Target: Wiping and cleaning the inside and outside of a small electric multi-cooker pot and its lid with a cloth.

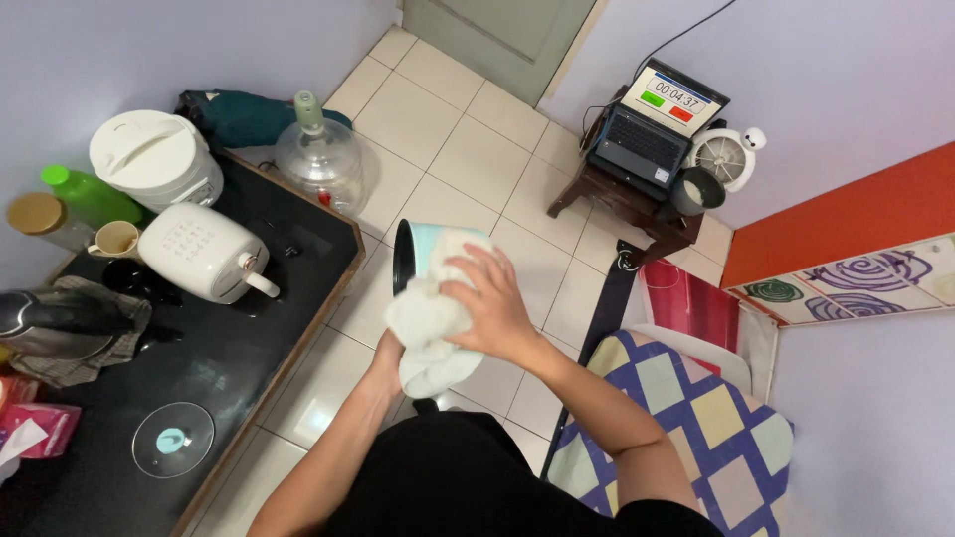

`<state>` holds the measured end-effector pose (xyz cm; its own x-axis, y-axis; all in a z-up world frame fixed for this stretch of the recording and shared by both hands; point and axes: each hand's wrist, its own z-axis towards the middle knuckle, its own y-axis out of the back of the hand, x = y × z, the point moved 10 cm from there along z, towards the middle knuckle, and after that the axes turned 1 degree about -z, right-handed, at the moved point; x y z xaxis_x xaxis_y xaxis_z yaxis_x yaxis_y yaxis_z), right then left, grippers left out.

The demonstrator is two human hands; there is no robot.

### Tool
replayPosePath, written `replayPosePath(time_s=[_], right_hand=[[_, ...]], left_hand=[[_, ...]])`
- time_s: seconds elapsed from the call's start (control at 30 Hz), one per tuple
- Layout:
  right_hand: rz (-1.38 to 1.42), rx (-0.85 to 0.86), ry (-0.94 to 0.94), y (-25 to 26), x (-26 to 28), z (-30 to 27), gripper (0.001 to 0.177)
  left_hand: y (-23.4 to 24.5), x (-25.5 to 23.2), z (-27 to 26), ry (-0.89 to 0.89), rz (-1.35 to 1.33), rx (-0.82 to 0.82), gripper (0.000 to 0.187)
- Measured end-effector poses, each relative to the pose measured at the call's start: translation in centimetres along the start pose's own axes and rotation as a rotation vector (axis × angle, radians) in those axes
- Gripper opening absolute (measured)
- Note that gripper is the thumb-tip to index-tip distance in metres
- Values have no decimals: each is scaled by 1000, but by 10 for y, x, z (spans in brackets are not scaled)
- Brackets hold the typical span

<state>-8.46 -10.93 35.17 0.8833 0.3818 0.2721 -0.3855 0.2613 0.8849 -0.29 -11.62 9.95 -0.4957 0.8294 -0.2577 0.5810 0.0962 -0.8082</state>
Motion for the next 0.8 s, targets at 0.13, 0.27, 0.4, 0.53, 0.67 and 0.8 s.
replayPosePath(time_s=[0.13,0.27,0.4,0.53,0.67,0.8], right_hand=[[-1,44,202,-3,6,-3,48],[328,42,-349,22,-83,26,56],[93,-81,-79,41,-33,28,68],[37,103,256,15,36,3,54],[275,11,-8,40,-26,21,51],[1162,54,-650,-23,-161,4,55]], left_hand=[[35,12,36,-8,-43,111,46],[12,-4,9,-35,190,-91,43],[15,15,5,198,38,-253,39],[12,16,14,85,72,-47,38],[-18,-12,-1,13,214,37,37],[5,-17,4,81,263,-107,40]])
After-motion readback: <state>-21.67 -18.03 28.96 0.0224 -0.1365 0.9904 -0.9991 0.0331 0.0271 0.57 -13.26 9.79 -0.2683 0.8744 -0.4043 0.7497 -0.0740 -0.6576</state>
